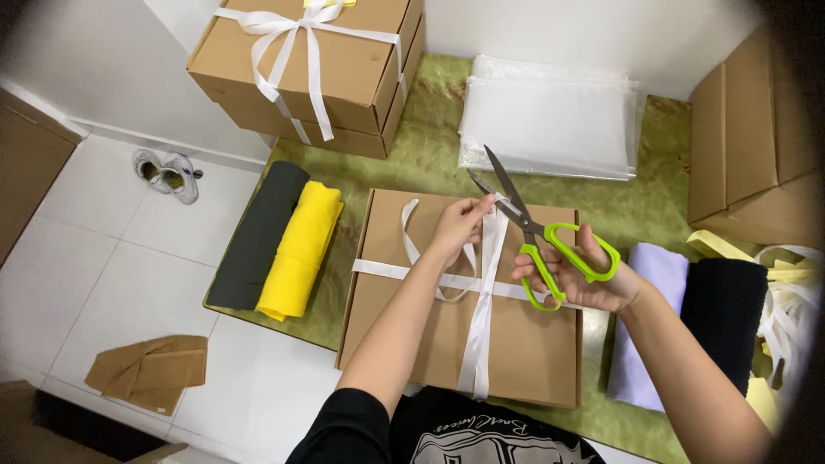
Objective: Pack an item into a cardboard box and tie a decorative ribbon around it.
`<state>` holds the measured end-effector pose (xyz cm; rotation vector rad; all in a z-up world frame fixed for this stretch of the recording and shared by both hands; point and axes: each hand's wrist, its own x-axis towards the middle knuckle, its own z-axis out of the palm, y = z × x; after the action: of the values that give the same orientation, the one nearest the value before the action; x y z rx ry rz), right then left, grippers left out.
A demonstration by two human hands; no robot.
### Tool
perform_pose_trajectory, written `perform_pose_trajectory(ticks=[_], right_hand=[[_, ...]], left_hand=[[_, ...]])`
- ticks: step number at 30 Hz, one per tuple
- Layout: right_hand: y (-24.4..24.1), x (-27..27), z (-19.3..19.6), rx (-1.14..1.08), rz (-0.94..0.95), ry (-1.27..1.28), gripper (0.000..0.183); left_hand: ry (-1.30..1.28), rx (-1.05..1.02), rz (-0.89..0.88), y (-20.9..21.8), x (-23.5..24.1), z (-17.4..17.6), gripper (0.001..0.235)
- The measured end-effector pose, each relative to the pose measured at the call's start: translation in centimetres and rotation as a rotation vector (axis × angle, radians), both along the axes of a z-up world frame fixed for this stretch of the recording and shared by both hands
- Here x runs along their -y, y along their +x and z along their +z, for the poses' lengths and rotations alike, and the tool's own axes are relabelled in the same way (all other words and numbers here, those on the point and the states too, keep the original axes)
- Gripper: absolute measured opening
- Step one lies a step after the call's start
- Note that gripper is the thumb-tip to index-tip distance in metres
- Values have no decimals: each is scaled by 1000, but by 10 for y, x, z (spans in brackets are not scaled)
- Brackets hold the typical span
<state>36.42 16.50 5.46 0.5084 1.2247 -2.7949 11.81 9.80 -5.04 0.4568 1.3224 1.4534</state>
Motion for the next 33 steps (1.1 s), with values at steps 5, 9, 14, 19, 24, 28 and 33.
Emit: perform_pose_trajectory(ticks=[5,9,14,19,24,28,33], right_hand=[[-3,-14,-14,-14,47,-19,119],[-5,-16,-20,-31,56,-61,124],[-7,-13,-20,-32,39,-90,126],[-10,-14,-16,-2,14,-70,126],[-7,-11,-9,-6,-2,-102,121],[-9,-7,-5,-10,-27,-114,121],[-5,-6,-6,5,-83,-116,115]], left_hand=[[-19,107,-83,-3,15,31,43],[-42,171,-197,-6,11,16,40],[-25,218,-190,-8,14,25,40],[-4,199,-180,-8,10,11,32],[20,241,-136,-2,13,6,26],[27,248,-104,5,15,14,27],[58,239,-96,3,17,19,23]])
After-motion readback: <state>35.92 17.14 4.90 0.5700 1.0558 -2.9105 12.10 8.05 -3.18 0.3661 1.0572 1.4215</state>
